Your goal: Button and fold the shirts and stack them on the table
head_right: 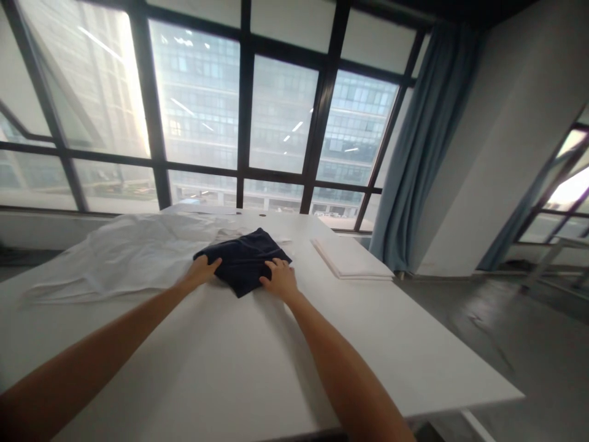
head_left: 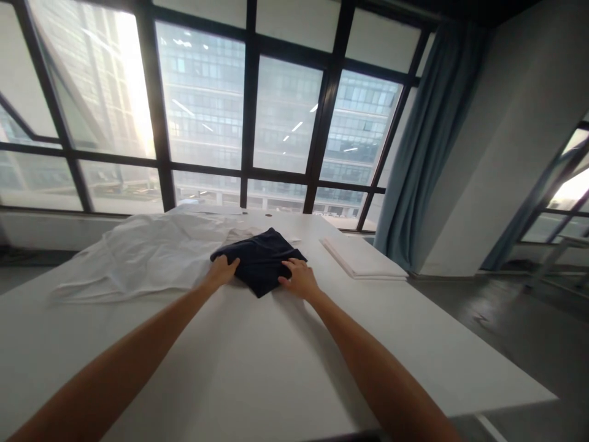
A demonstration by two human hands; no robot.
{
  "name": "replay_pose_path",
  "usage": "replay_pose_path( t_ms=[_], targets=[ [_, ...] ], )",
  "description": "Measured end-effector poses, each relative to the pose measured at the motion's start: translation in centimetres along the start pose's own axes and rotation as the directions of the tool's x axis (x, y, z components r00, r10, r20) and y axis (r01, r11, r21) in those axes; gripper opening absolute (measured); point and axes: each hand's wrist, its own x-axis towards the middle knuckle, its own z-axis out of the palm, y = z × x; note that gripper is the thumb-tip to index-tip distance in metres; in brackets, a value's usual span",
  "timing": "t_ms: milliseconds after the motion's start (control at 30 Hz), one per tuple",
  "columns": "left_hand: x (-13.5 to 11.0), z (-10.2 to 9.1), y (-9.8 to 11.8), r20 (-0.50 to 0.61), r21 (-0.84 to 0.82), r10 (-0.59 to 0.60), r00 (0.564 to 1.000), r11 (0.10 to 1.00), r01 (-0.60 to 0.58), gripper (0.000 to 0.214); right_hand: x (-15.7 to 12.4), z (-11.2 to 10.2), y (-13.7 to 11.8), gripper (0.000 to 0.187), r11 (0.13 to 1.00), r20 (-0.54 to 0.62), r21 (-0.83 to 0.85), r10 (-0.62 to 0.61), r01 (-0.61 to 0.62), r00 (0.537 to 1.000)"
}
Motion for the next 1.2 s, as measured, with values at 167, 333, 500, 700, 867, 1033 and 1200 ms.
replay_pose_path(
  t_ms=[167, 333, 500, 700, 867, 1033, 1200],
  targets=[
    [-2.1, -2.4, 2.9, -0.198, -0.208, 0.089, 0.976, 0.969, -0.131, 0.039, 1.0, 0.0, 2.2, 0.027, 0.889, 0.143, 0.424, 0.125, -0.175, 0.982],
    [-6.2, -5.8, 5.1, 0.635, -0.500, 0.462, 0.619, 0.857, -0.126, 0.035, 1.3, -2.4, 5.4, 0.045, 0.588, 0.126, 0.721, 0.410, -0.367, 0.903],
    [-5.9, -6.6, 4.8, 0.694, -0.576, 0.512, 0.506, 0.816, -0.035, 0.056, 0.6, -3.8, 6.2, 0.054, 0.627, 0.230, 0.694, 0.270, -0.352, 0.935],
    [-3.2, -1.1, 2.9, 0.279, 0.056, 0.484, 0.829, 0.854, -0.517, 0.038, 0.3, -1.7, 2.4, 0.066, 0.903, 0.179, 0.429, -0.120, 0.033, 0.977],
    [-3.3, -0.4, 1.0, 0.466, 0.060, 0.531, 0.707, 0.779, -0.624, 0.023, 0.1, -1.0, 1.3, 0.034, 0.972, 0.400, 0.090, -0.237, 0.219, 0.886],
    [-1.7, -6.7, -2.6, 0.482, 0.033, 0.426, 0.766, 0.864, -0.502, 0.027, 0.4, -4.6, 5.6, 0.004, 0.989, 0.507, -0.124, 0.137, -0.085, 0.851],
    [-0.1, -11.7, -3.1, 0.631, 0.193, 0.113, 0.768, 0.935, -0.297, 0.048, 0.8, -8.1, 7.4, 0.014, 0.817, 0.420, -0.432, 0.558, -0.383, 0.716]
  ],
)
